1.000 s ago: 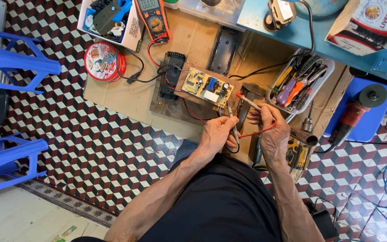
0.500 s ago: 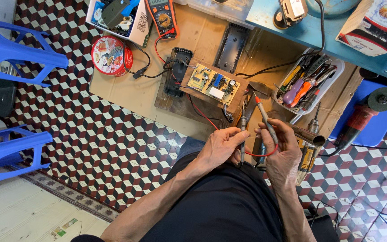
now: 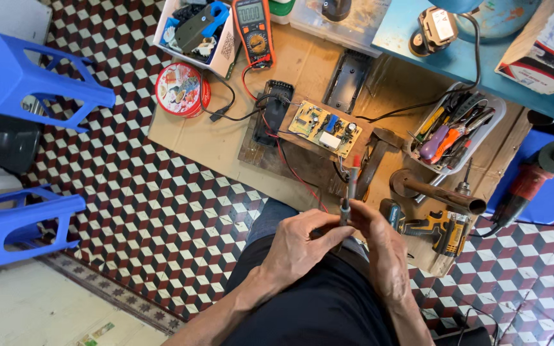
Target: The person tests a green circuit board on a workbench using a multimeter, touching the red and black probes to different points on the board and its components. They flip the board over to probe the other side, adjust a blue desk lamp and a power strip, and continue probing components on the board.
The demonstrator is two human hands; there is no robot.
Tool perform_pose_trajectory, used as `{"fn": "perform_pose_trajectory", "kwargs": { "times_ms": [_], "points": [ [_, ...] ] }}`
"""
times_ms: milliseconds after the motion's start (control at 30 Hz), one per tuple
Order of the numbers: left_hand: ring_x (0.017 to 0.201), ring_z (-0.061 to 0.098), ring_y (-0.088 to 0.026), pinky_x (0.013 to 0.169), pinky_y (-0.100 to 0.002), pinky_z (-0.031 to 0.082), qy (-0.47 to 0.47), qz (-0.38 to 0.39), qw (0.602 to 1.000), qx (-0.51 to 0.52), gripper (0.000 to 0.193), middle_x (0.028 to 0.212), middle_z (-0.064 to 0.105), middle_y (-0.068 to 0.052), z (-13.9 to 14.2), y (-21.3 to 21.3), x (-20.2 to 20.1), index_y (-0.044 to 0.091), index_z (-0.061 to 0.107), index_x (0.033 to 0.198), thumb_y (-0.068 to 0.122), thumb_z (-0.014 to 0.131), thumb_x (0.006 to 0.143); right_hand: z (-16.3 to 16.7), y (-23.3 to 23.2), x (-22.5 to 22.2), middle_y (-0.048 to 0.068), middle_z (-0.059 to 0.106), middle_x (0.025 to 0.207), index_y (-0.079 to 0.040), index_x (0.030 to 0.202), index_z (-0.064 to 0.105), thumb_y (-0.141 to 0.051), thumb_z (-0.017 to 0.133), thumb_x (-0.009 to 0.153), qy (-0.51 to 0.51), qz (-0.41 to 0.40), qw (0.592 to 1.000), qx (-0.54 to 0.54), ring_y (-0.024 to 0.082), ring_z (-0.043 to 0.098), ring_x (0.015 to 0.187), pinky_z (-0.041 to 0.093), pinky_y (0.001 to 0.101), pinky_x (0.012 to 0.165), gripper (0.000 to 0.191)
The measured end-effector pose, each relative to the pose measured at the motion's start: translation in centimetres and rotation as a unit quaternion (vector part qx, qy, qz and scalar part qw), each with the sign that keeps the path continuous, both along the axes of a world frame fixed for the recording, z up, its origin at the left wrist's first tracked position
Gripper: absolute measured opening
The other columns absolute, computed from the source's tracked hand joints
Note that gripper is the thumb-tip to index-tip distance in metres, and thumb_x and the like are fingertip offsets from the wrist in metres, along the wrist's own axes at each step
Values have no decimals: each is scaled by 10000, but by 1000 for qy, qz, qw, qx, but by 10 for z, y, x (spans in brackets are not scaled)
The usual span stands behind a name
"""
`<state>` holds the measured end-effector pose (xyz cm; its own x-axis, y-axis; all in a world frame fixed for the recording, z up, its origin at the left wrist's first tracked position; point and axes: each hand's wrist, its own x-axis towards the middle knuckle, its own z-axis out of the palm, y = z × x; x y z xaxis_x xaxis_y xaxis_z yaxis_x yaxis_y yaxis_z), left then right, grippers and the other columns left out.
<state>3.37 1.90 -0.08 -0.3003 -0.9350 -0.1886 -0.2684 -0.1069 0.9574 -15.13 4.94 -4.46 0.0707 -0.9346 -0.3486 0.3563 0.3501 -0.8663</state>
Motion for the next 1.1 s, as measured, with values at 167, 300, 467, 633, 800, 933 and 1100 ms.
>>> {"fn": "perform_pose_trajectory", "kwargs": {
  "times_ms": [167, 300, 467, 633, 800, 933, 1100],
  "points": [
    [772, 743, -316, 662, -388, 573, -134, -116, 983, -49, 244, 807, 730, -172, -2, -4, 15, 27, 696, 1036, 236, 756, 925, 13, 19, 49, 127, 703, 1130, 62, 1387, 646, -219, 624, 1000, 88, -47, 992, 82, 134, 640, 965, 529, 294, 880, 480],
    [805, 734, -322, 675, -389, 572, -52, -163, 981, -94, 259, 881, 734, -178, 2, -5, 40, 41, 700, 1126, 228, 735, 951, 19, 22, 75, 115, 732, 1156, 80, 1276, 660, -197, 605, 1015, -11, -171, 981, 89, 138, 673, 982, 563, 287, 882, 384],
    [803, 748, -144, 696, -308, 606, 66, -104, 992, 14, 309, 959, 784, -124, 3, 0, 81, 56, 721, 1210, 271, 665, 996, 24, 34, 102, 210, 727, 1116, 108, 1242, 660, -183, 623, 1026, -70, -255, 963, 60, 221, 705, 998, 571, 361, 926, 364],
    [927, 702, -61, 821, -263, 571, 126, -64, 983, 117, 365, 1049, 771, -50, -18, -12, 102, 46, 656, 1278, 268, 653, 988, 31, 53, 122, 186, 713, 1174, 117, 1229, 660, -155, 642, 1006, -91, -292, 948, 85, 213, 683, 1047, 547, 364, 968, 352],
    [1027, 668, -110, 896, -275, 549, 265, -101, 942, 178, 367, 1129, 730, -87, -36, -12, 101, -16, 685, 1300, 263, 645, 1065, 34, 63, 142, 151, 711, 1180, 106, 1224, 681, -138, 630, 1026, -80, -260, 959, 74, 201, 674, 1072, 526, 364, 1020, 318],
    [936, 757, -188, 787, -321, 639, 313, 79, 929, 180, 377, 1057, 760, -144, -40, -38, 140, 16, 647, 1229, 334, 587, 1037, 34, 69, 132, 156, 745, 1128, 58, 1165, 684, -189, 599, 1028, 121, -288, 947, 69, 221, 718, 1076, 558, 379, 1037, 295],
    [838, 729, -195, 756, -333, 615, 339, 289, 894, 54, 436, 950, 723, -126, -19, -75, 242, 36, 541, 1291, 420, 547, 1085, 24, 86, 95, 177, 725, 1107, 46, 1144, 669, -229, 594, 1104, 200, -343, 916, 52, 237, 719, 1023, 589, 378, 1009, 288]
  ]
}}
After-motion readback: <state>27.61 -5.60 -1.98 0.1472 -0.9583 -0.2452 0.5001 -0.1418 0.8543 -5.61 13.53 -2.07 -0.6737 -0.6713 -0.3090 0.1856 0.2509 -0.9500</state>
